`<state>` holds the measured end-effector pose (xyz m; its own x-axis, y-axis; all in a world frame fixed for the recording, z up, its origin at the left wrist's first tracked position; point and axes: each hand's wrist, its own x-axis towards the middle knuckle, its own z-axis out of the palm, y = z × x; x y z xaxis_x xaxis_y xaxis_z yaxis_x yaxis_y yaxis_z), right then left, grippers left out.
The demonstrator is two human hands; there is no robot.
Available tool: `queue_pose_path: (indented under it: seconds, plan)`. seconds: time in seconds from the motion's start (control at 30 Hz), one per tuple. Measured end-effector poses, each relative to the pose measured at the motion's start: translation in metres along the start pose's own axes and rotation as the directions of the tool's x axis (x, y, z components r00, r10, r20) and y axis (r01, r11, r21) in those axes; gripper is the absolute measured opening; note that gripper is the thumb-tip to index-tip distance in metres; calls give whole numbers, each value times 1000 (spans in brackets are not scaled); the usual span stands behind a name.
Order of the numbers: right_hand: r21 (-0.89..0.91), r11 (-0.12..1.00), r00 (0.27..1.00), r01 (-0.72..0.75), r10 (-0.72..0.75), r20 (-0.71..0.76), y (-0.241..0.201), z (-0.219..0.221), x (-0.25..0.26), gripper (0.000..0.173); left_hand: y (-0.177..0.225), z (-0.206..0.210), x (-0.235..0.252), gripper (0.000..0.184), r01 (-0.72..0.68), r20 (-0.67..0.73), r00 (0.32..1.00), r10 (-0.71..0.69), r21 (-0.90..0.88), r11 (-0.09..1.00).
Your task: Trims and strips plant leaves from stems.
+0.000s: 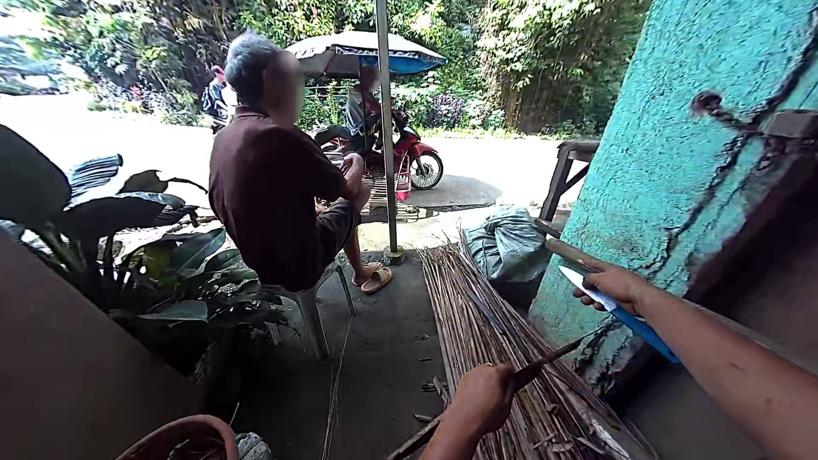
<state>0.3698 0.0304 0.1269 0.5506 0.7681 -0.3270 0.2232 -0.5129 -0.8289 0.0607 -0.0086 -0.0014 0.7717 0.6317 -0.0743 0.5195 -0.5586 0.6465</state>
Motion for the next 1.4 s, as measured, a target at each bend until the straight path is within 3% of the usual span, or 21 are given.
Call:
queue_pose_path:
  seconds: [0.07,0.23,0.37,0.53,0.6,0.67,0.73,0.8,0.93,1.03,1.17,1.3,1.4]
  plan:
    - [-6,999,995,-54,54,-88,-3,-6,9,51,-2,-2,-4,37,-6,-8,1000,6,-8,1000]
    - [-29,992,971,-124,115,-208,-15,-13,11,50,-9,-11,-17,36,-30,-32,999,30,-12,999]
    - [-91,983,974,-159,140,-180,-23,-8,10,35,-15,-18,-28,37,14,-21,1000,-14,0,1000]
    - [-126,974,967,-187,159,-200,-8,-33,15,30,-7,-22,-32,37,47,2,999,-47,7,999]
    - [-42,994,972,-100,88,-218,-10,-41,6,37,-4,-22,-33,38,53,18,998,-54,11,999]
    - [175,979,971,107,-65,-231,-17,-47,-9,56,-7,-19,-33,38,44,13,999,-44,16,999]
    - [374,868,933,327,-235,-272,-26,-53,-32,56,-10,-16,-31,37,27,1,1000,-27,9,1000]
    - [460,750,879,475,-381,-286,-29,-57,-68,49,-12,-14,-28,36,28,4,1000,-28,7,1000]
    - [481,633,777,606,-600,-190,5,-51,-138,48,-11,-6,-24,36,20,-9,1000,-20,30,999]
    - [536,629,784,564,-612,-106,50,-36,-163,35,-5,2,-21,37,18,-1,1000,-18,45,999]
    - [594,697,820,401,-563,108,109,-14,-165,27,1,15,-14,39,-19,-69,997,20,7,1000]
    - [632,759,703,156,-535,470,161,1,-164,31,15,24,-8,37,-58,-119,992,51,-64,996]
    - [684,726,702,65,-520,486,189,22,-159,32,19,29,1,36,-142,-200,972,120,-96,985]
